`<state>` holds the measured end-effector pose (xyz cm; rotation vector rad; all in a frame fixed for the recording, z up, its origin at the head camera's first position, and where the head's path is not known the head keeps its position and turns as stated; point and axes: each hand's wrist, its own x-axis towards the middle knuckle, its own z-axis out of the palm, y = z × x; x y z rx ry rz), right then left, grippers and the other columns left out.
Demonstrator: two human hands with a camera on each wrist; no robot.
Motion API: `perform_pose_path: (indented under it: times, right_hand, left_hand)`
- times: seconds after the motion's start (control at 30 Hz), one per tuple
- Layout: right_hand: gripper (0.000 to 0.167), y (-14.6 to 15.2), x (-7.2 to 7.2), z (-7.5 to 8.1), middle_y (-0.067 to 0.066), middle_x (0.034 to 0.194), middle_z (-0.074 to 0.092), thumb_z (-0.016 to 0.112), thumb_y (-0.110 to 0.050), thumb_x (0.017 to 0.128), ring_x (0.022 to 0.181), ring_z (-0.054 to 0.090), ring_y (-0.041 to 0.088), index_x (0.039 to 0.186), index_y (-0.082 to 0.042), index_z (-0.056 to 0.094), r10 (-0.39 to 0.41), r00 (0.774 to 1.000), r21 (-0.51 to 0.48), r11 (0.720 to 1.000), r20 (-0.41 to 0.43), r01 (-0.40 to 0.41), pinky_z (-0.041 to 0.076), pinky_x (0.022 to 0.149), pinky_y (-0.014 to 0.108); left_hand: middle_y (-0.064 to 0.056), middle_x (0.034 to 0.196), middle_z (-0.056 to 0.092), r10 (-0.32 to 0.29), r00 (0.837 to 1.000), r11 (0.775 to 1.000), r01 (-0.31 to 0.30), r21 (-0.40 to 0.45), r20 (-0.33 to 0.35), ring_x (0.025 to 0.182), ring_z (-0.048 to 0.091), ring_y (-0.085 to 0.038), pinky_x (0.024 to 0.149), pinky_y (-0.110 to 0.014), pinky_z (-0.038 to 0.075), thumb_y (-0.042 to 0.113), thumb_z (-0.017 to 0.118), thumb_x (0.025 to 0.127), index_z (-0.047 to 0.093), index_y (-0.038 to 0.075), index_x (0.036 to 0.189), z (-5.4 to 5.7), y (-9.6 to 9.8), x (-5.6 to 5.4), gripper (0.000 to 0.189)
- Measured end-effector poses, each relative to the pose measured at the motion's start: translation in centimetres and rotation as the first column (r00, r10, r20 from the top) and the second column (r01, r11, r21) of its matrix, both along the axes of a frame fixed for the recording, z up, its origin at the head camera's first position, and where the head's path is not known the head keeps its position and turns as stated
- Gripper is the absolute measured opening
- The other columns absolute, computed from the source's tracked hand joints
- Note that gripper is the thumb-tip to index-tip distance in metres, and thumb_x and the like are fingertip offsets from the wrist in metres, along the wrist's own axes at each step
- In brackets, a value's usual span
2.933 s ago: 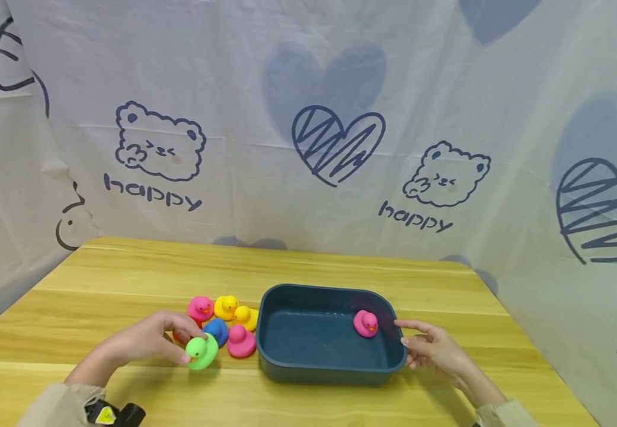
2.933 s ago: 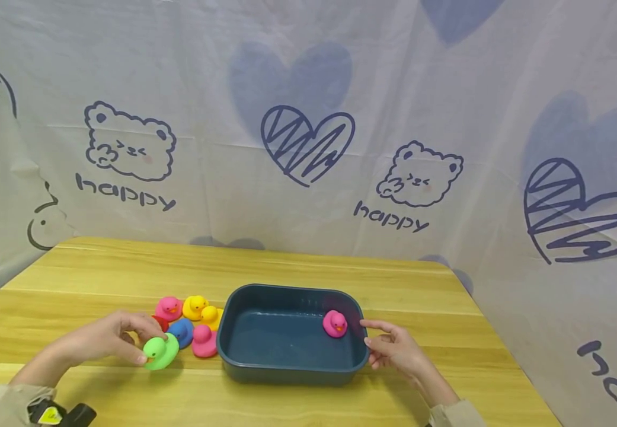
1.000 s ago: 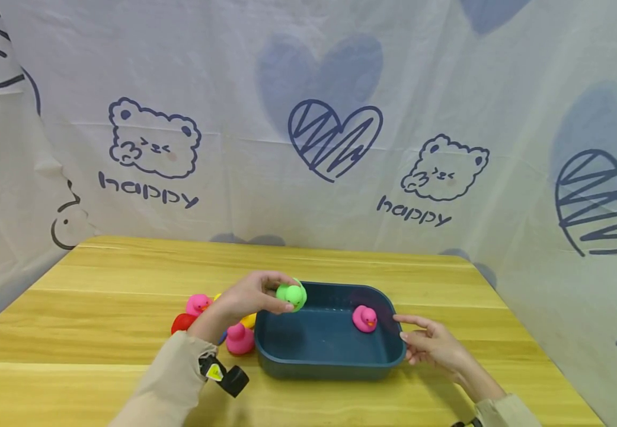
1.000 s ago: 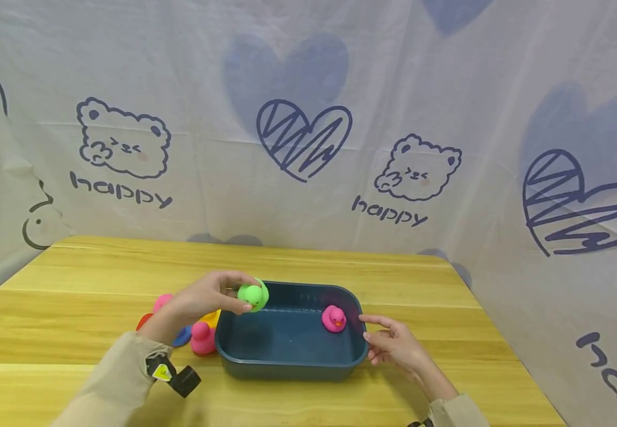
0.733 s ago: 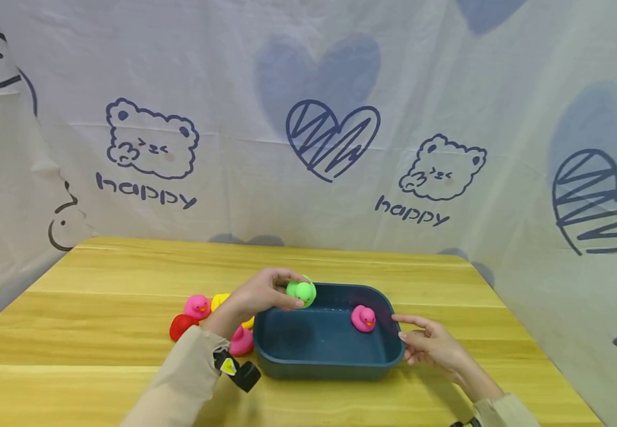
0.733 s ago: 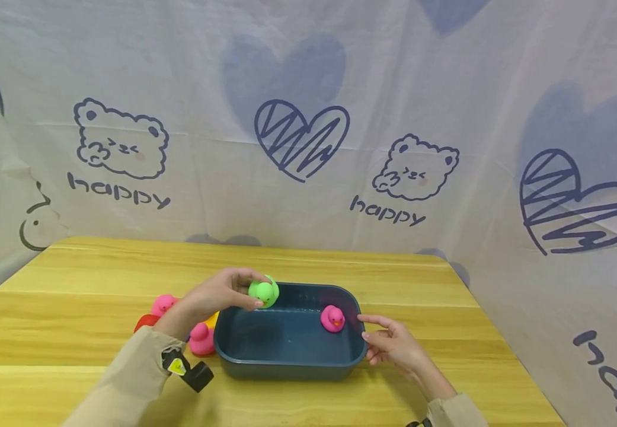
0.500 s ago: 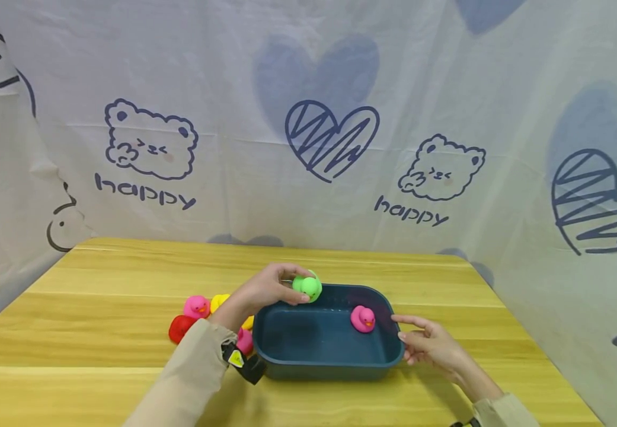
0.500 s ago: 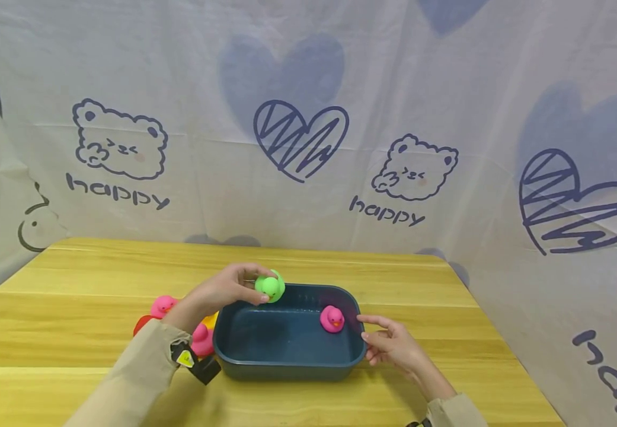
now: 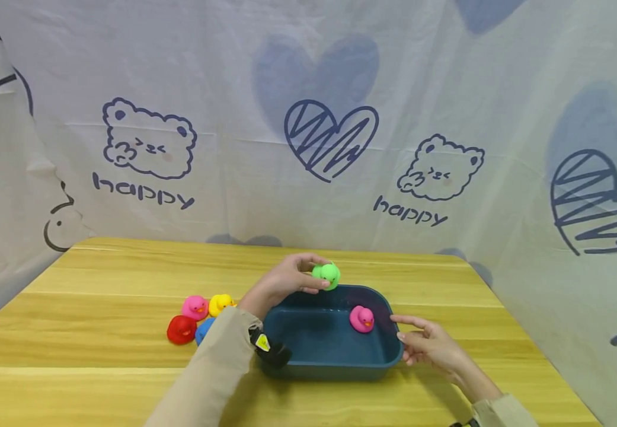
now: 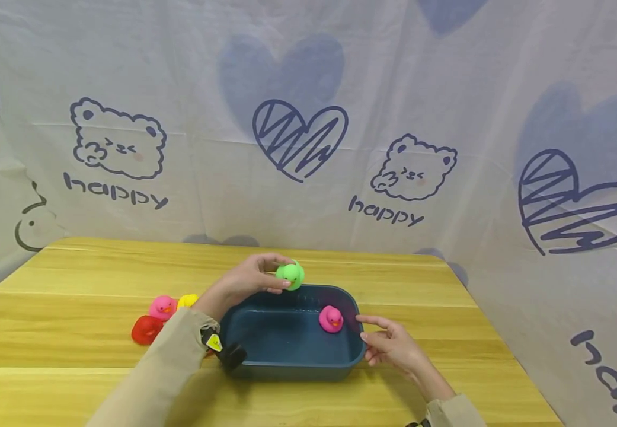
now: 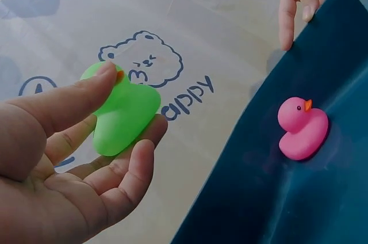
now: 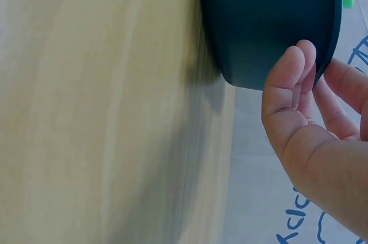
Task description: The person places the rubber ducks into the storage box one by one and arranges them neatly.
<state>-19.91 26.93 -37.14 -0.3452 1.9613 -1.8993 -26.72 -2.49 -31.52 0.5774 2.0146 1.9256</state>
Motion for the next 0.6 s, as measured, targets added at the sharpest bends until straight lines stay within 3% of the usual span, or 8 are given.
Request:
perform_pose_path:
  times: [0.27,0.6]
  right_hand:
    - [0.052,0.1,0.0,-0.1,0.004,0.066,0.056,0.051,-0.007,0.091,0.057,0.056,0.009,0.134,0.009,0.028,-0.009,1.0,0.004,1.0,0.011,0.009,0.049,0.054,0.021]
    - [0.053,-0.1,0.1,0.1,0.004,0.066,0.056,0.052,-0.008,0.09,0.057,0.056,0.009,0.134,0.009,0.027,-0.017,1.0,0.011,1.0,0.023,0.017,0.049,0.054,0.021]
  left_hand:
    - [-0.018,0.106,0.055,-0.003,1.0,0.999,0.001,0.049,0.03,0.081,0.06,-0.02,0.076,-0.036,0.05,-0.006,0.064,0.077,0.053,-0.006,0.117,-0.5,1.5,-1.0,0.041]
    - [-0.021,0.11,0.053,-0.04,0.998,0.999,0.039,0.035,0.053,0.088,0.058,-0.024,0.076,-0.038,0.049,-0.012,0.055,0.082,0.051,-0.007,0.119,-1.5,2.5,-1.2,0.038]
